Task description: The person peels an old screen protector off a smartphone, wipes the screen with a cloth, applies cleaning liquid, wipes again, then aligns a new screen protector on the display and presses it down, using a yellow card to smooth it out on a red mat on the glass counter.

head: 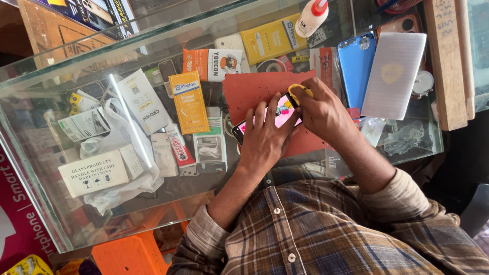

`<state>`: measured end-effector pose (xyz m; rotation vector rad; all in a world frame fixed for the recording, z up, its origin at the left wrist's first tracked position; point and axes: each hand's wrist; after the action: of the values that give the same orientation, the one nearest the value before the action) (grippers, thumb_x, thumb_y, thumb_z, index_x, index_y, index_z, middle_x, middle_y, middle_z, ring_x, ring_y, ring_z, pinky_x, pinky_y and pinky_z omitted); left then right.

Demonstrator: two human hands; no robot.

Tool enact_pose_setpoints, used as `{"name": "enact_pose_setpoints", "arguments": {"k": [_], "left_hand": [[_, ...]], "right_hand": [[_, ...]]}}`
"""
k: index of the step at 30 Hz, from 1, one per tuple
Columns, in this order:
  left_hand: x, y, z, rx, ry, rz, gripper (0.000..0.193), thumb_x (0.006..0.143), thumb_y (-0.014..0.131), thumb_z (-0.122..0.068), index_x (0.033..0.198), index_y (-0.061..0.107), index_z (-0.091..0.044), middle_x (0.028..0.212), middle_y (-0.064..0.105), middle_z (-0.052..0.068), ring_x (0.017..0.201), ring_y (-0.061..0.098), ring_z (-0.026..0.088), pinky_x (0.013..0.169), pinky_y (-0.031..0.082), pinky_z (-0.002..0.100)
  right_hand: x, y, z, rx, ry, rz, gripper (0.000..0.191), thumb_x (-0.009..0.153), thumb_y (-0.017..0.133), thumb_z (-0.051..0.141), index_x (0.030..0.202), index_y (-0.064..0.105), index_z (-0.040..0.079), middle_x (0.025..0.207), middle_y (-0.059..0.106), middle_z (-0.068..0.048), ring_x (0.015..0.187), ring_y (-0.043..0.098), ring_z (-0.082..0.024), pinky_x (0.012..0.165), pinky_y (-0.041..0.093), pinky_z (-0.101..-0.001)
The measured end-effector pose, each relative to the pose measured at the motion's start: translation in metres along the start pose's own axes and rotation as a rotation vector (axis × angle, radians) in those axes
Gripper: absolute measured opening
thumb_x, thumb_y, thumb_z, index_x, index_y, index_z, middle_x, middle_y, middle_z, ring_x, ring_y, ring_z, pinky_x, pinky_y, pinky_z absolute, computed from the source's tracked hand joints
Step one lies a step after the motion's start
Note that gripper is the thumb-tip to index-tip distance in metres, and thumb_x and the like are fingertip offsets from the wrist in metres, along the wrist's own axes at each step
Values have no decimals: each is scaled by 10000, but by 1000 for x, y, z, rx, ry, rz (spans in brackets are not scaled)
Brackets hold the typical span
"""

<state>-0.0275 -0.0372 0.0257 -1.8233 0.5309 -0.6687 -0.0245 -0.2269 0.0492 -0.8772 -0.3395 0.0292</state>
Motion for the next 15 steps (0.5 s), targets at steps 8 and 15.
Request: {"name": "enact_pose_setpoints", "arguments": {"k": [8,15], "left_hand": [[2,2,5,-40,30,-9,433,1010,675,-392,1431,606,-320,1565,430,160,1336,457,362,1116,388,569],[-2,-17,22,-102,183,181,477,909,711,-225,1371,627,-307,1580,458,116,1449,419,334,1243,280,573]], "right_hand": [[-39,-8,17,21,161,-7,312,883,630,-85,1185,660,-14,1073,616,-193,942,657,-407,780,545,-474],[-62,-33,13,110,269,53,271,898,645,-50,1151,718,13,1093,680,-140,889,714,-340,736,578,-410]]}}
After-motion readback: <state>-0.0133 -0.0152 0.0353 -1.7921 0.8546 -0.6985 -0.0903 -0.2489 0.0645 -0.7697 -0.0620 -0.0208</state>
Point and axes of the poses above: each hand's wrist, its own x-axis towards the middle knuckle, its own y-axis out of the palm, z = x × y
